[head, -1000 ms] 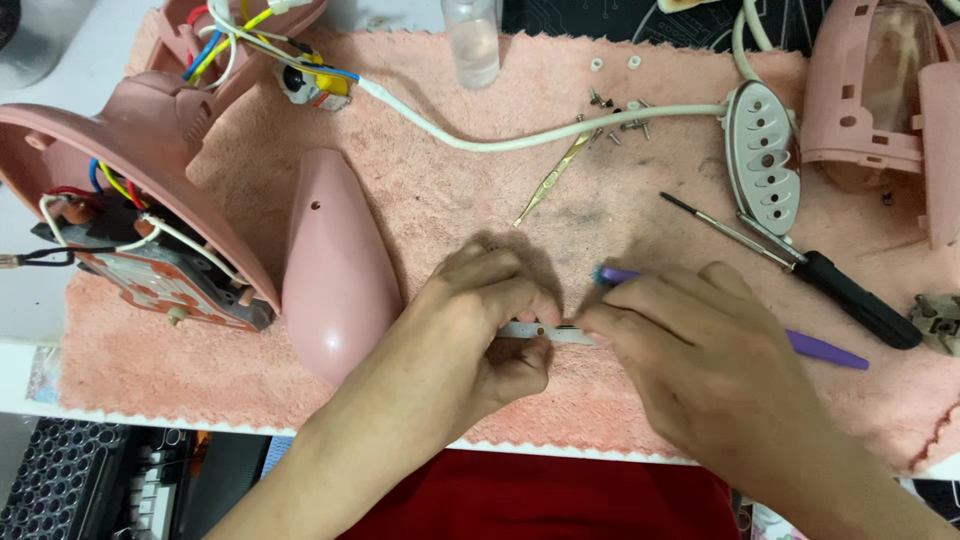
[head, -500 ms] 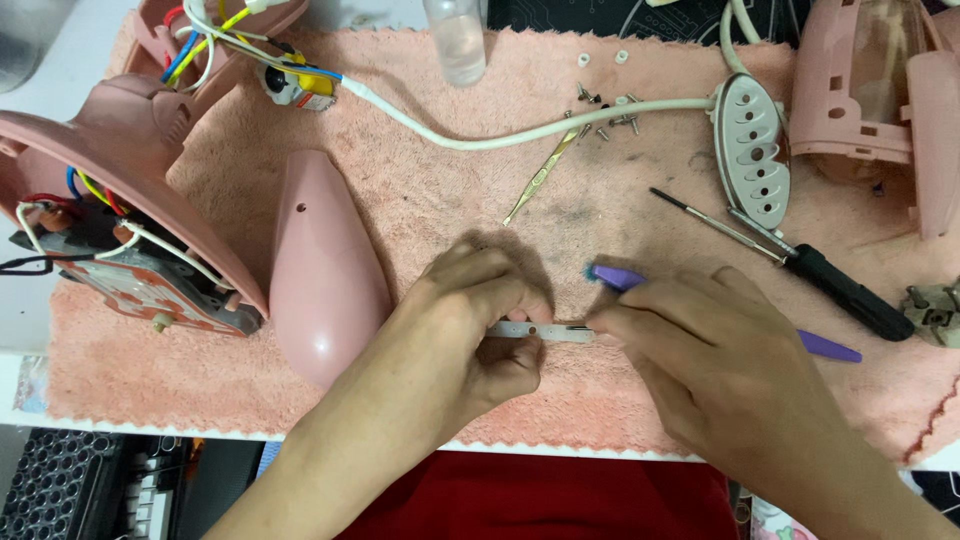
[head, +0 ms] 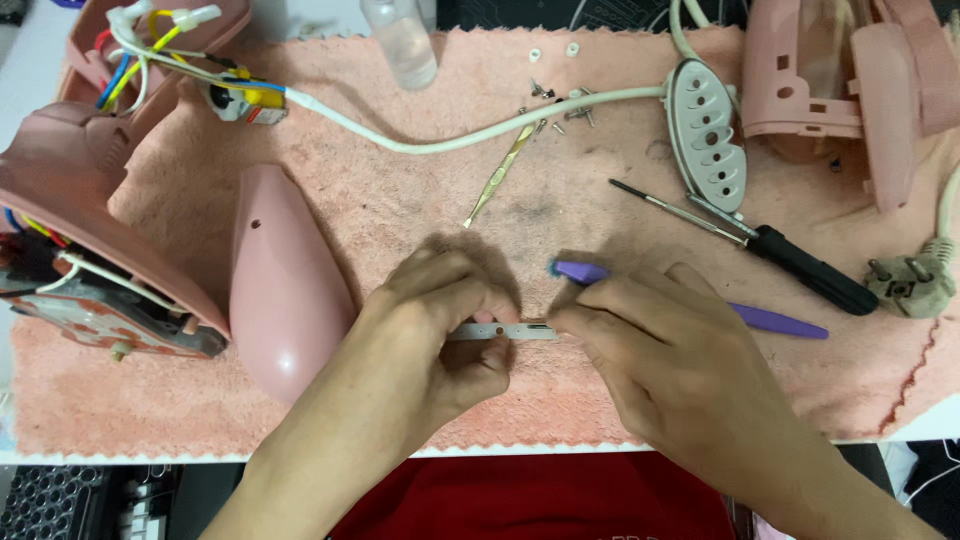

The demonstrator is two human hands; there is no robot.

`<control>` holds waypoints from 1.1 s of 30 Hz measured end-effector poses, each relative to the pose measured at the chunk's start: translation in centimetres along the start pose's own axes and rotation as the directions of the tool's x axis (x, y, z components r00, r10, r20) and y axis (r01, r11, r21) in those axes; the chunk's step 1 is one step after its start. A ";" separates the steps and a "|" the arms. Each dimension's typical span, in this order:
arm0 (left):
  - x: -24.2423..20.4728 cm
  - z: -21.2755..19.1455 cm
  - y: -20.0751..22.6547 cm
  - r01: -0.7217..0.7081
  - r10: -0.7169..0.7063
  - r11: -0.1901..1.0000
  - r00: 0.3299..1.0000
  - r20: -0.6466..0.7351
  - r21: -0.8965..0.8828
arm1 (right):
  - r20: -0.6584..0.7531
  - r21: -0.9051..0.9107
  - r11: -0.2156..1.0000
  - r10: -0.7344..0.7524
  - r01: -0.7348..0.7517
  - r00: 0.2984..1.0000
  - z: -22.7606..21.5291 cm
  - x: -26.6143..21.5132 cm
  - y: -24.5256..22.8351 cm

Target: The person cleans a small white plastic component from a disassembled pink steam iron using a spray bottle and a purple toothbrush. They repeatedly spray the part and scrub it with the toothbrush on a pink towel.

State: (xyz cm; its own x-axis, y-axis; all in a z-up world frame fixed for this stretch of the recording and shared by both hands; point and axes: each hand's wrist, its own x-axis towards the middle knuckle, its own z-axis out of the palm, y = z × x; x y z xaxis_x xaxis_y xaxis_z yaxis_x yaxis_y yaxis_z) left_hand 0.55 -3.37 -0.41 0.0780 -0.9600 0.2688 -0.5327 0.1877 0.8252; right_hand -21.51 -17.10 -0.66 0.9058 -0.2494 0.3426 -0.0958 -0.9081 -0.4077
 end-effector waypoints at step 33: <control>0.3 1.7 1.2 0.006 -0.006 0.999 1.000 -0.003 0.044 | -0.139 0.031 0.999 -0.004 0.009 0.990 1.6 -2.3 0.9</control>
State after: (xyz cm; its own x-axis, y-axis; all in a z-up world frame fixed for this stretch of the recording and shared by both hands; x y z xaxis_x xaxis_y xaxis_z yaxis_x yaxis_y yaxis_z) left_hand -1.45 -3.78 -0.19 0.0839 -0.9604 0.2658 -0.5687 0.1729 0.8042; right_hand -22.97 -16.77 -3.12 0.8398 -0.2901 0.4588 -0.0753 -0.8993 -0.4308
